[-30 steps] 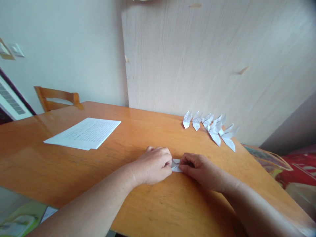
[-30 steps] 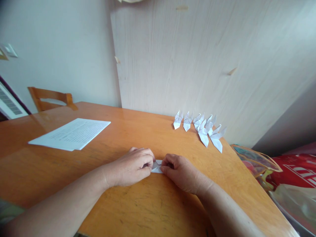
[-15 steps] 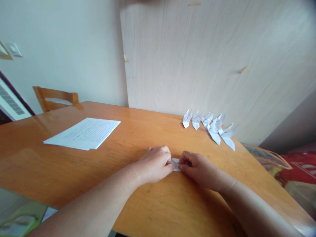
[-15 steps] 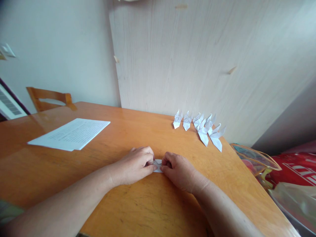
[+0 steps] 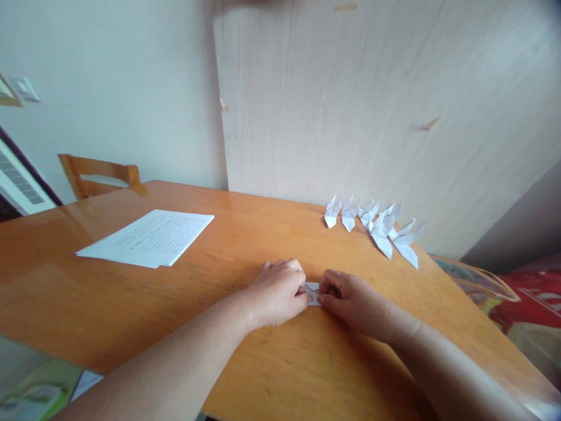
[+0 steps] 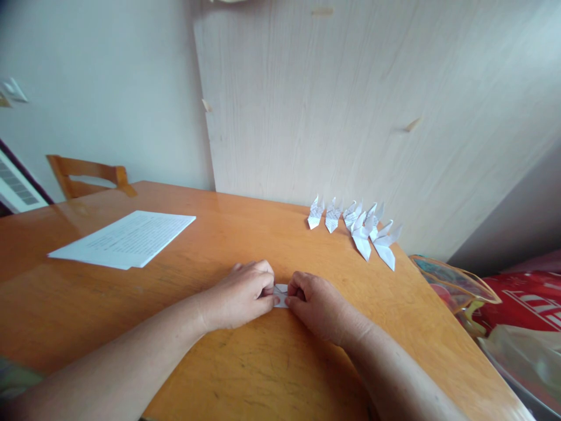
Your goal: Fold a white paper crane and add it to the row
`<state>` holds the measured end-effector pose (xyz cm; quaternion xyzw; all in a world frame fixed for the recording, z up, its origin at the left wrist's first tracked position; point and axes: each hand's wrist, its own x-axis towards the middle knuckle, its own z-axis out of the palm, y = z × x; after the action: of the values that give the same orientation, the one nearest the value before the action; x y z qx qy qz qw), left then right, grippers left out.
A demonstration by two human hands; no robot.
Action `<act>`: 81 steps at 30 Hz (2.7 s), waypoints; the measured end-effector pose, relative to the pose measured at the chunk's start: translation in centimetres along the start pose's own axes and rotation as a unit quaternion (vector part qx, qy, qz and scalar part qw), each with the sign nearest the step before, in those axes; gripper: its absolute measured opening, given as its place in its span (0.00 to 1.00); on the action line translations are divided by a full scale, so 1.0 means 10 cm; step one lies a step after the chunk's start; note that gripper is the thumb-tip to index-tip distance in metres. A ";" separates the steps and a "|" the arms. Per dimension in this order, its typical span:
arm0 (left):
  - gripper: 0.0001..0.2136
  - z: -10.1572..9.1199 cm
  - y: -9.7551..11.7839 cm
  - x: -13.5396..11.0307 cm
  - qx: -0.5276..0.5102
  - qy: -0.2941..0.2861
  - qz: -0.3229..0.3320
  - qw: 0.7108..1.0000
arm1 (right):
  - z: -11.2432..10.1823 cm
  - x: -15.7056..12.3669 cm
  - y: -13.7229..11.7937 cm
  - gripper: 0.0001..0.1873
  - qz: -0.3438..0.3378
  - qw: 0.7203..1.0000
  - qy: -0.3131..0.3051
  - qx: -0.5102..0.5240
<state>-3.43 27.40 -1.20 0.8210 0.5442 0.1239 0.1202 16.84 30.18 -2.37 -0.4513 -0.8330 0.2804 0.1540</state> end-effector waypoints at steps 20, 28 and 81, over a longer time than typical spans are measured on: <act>0.09 0.01 -0.01 0.03 -0.027 -0.011 -0.016 0.999 | 0.00 -0.01 0.00 0.01 0.004 1.000 -0.004 0.005; 0.10 0.04 -0.05 0.02 -0.054 0.003 0.011 0.998 | -0.02 0.01 -0.01 0.04 0.023 1.000 0.004 -0.013; 0.12 0.03 -0.05 0.05 -0.052 -0.016 -0.005 0.998 | -0.24 -0.10 0.05 0.05 0.038 0.994 0.089 0.045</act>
<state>-3.59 28.02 -1.67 0.8125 0.5395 0.1386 0.1722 18.95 30.33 -0.71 -0.4982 -0.7850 0.2815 0.2372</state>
